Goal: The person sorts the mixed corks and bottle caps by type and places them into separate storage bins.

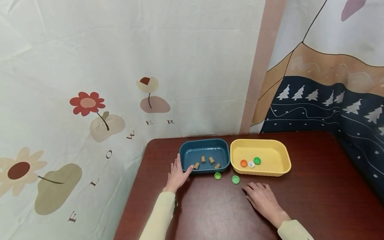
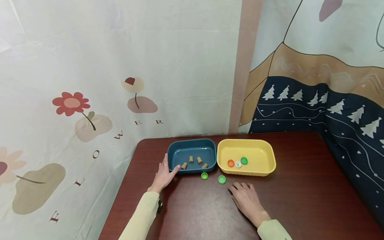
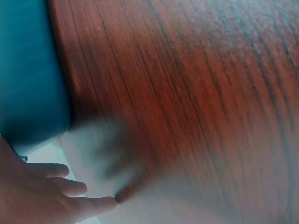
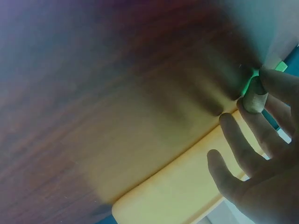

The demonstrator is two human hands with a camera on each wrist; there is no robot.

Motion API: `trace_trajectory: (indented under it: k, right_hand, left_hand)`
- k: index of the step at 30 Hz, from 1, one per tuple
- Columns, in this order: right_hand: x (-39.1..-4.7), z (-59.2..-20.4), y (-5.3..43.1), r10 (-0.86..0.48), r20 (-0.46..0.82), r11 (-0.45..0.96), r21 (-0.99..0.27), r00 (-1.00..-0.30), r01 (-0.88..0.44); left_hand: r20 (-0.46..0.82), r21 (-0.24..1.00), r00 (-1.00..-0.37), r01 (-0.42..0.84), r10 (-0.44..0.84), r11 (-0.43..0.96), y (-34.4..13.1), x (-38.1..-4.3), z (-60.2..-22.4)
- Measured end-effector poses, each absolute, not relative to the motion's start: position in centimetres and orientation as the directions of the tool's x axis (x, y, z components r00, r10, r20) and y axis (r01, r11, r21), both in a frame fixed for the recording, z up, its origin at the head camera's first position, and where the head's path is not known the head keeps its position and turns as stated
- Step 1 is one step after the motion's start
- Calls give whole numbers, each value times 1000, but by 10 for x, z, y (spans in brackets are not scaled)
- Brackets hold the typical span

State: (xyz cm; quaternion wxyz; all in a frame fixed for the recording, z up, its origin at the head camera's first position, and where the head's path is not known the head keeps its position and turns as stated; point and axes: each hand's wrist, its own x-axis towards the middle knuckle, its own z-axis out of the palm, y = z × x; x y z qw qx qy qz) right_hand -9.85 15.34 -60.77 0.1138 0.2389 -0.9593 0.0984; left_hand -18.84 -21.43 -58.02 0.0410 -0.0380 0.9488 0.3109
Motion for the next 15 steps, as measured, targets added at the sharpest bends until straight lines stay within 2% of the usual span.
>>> trace_trajectory:
  k: [15]
  right_hand:
    - [-95,-606,152,-411,329,858,-177,-850,-483]
  left_hand:
    - [-95,590,-995,-91,-44,802,-215,-188,-581]
